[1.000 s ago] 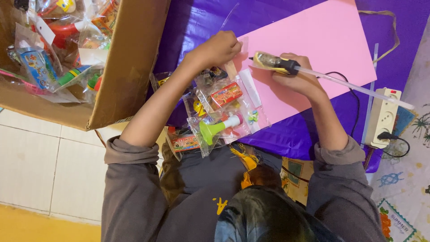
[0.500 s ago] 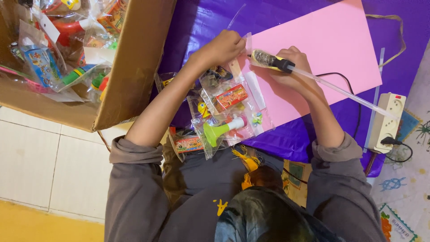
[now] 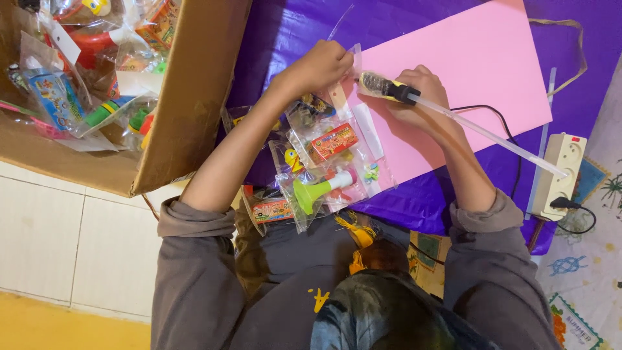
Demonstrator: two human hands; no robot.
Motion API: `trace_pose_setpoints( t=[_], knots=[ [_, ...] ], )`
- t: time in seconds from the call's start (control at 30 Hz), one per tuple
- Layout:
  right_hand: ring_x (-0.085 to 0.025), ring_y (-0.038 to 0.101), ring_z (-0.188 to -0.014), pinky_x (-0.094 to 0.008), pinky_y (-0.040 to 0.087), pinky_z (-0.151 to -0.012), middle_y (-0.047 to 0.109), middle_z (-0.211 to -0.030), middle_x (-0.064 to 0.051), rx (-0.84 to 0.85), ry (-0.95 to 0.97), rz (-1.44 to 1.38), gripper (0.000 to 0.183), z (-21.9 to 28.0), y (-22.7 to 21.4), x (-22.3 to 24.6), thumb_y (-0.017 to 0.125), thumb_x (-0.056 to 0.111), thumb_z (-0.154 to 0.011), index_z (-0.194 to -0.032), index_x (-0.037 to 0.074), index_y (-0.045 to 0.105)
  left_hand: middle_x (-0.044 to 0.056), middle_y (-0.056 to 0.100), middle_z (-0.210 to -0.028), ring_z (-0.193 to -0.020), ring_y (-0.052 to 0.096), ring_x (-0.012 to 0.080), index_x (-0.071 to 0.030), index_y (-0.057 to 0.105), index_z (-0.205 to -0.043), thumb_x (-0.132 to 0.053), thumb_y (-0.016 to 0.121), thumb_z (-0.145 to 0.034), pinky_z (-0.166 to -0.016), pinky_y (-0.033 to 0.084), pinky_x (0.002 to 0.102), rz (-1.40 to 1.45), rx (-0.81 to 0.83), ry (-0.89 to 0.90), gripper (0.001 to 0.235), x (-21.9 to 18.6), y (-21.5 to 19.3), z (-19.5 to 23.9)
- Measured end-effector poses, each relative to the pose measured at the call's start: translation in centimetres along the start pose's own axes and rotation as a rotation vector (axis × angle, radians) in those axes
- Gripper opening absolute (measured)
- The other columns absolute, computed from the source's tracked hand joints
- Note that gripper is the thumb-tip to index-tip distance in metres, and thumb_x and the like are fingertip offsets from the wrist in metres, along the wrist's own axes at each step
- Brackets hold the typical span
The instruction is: Using a hot glue gun to attach small packaged toys to a pink cardboard display board.
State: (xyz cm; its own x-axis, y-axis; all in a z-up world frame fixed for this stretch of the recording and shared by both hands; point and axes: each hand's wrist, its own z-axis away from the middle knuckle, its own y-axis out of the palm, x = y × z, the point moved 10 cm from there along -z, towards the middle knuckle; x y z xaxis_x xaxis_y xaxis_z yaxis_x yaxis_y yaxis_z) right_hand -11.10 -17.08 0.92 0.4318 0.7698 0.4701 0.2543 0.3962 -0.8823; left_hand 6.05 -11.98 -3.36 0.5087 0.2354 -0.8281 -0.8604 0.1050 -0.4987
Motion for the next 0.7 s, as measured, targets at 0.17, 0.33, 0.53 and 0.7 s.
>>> trace_pose_setpoints(
  t=[0.17,0.33,0.53,0.7],
  knots=[
    [-0.022,0.047,-0.067,-0.034,0.036,-0.059,0.056,-0.068,0.003,-0.020,-0.076,0.057,0.027,-0.2,0.3,0.2,0.066,0.017,-0.085,-0.065,0.015,0.048,-0.001,0.012,-0.064,-0.066,0.010,0.0131,-0.017,0.015,-0.070,-0.017,0.039,-0.097,-0.059,0.014,0.039,0.014,0.007,-0.007,0.037,-0.2,-0.1,0.1],
    [-0.022,0.046,-0.069,-0.034,0.035,-0.059,0.054,-0.067,0.003,-0.012,-0.061,0.024,0.023,-0.2,0.3,0.4,0.063,0.012,-0.081,-0.065,0.014,0.046,-0.001,0.013,-0.064,-0.067,0.010,0.0138,-0.017,0.015,-0.070,-0.018,0.039,-0.097,-0.059,0.016,0.039,0.010,0.011,-0.014,0.036,-0.4,-0.2,0.4],
    [-0.021,0.045,-0.067,-0.034,0.034,-0.058,0.052,-0.065,0.002,-0.023,-0.066,-0.003,0.029,-0.1,0.2,0.5,0.066,0.013,-0.082,-0.064,0.013,0.044,0.000,0.013,-0.065,-0.067,0.012,0.0146,-0.015,0.016,-0.070,-0.018,0.040,-0.097,-0.059,0.016,0.041,-0.020,-0.011,0.005,0.037,-0.2,-0.1,0.1],
    [-0.020,0.045,-0.067,-0.034,0.035,-0.057,0.053,-0.065,0.002,-0.042,-0.084,-0.001,0.024,0.1,0.1,0.5,0.064,0.012,-0.077,-0.063,0.013,0.045,0.001,0.012,-0.063,-0.065,0.011,0.0144,-0.014,0.016,-0.068,-0.017,0.040,-0.096,-0.059,0.015,0.041,-0.038,-0.016,0.023,0.037,0.1,0.2,-0.3]
  ],
)
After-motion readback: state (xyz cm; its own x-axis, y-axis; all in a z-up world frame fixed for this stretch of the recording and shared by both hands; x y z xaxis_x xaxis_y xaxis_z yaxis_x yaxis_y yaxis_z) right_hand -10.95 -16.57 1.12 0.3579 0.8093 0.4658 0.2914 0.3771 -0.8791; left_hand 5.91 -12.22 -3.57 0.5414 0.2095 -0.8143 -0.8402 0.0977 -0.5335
